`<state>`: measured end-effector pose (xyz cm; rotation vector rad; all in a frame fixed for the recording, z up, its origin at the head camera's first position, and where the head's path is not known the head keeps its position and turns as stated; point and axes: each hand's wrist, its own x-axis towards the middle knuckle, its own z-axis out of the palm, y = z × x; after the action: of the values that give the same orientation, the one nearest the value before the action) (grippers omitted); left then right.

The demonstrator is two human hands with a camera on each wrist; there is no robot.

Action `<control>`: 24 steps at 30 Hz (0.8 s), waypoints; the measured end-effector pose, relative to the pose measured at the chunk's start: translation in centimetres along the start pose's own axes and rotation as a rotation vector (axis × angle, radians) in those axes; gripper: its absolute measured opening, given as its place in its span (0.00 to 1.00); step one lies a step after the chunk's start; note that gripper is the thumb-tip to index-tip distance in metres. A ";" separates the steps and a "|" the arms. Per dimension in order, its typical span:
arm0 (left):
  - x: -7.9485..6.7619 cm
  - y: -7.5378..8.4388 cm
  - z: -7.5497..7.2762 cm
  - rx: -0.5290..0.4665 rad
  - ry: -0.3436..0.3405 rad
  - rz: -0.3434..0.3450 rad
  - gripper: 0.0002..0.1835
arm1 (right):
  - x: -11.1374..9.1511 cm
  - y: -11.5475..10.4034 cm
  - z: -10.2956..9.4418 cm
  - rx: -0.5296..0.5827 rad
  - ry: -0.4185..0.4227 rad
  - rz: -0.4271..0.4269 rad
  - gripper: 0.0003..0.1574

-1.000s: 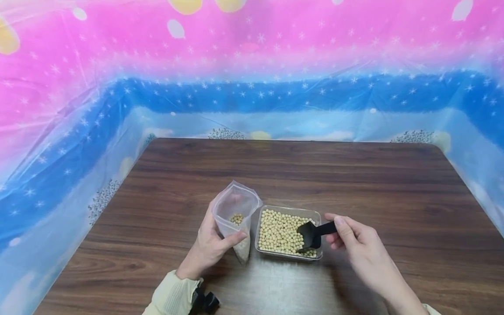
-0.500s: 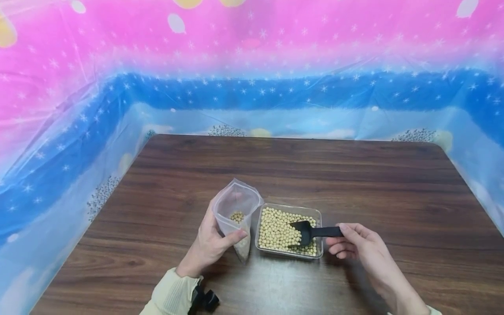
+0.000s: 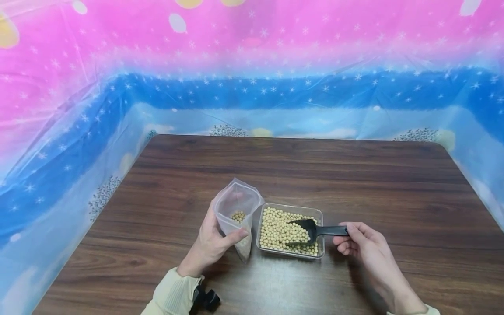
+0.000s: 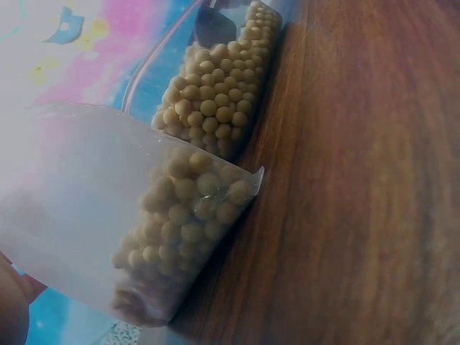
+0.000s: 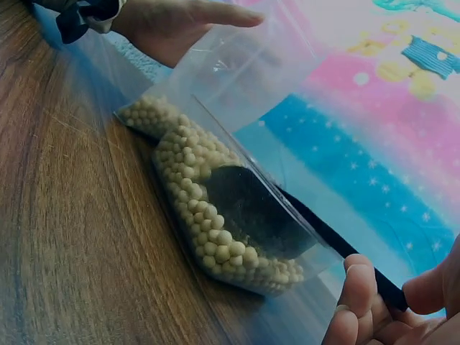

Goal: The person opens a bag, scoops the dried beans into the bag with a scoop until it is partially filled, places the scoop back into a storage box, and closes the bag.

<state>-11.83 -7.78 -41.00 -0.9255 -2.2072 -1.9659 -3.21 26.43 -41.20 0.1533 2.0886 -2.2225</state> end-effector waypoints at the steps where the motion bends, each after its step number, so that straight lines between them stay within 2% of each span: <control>1: 0.0 0.0 0.0 -0.001 -0.001 0.001 0.50 | 0.0 0.1 -0.2 0.009 0.000 0.002 0.18; 5: 0.0 0.0 0.0 0.003 -0.001 0.000 0.51 | 0.2 0.5 -0.9 0.098 -0.034 0.016 0.17; 11: 0.0 0.0 0.1 -0.014 0.001 -0.006 0.50 | 0.4 0.7 -1.4 0.302 -0.106 0.002 0.17; 16: 0.0 0.1 0.1 -0.009 0.001 -0.014 0.50 | 0.5 -0.5 -1.8 0.456 -0.143 -0.013 0.19; 24: -0.1 -0.1 0.1 -0.011 -0.001 0.019 0.51 | 0.9 -3.3 -1.1 0.678 -0.191 -0.144 0.23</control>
<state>-11.78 -7.76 -41.12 -0.9452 -2.1820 -1.9723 -4.51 27.77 -38.11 -0.1673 1.2212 -2.8089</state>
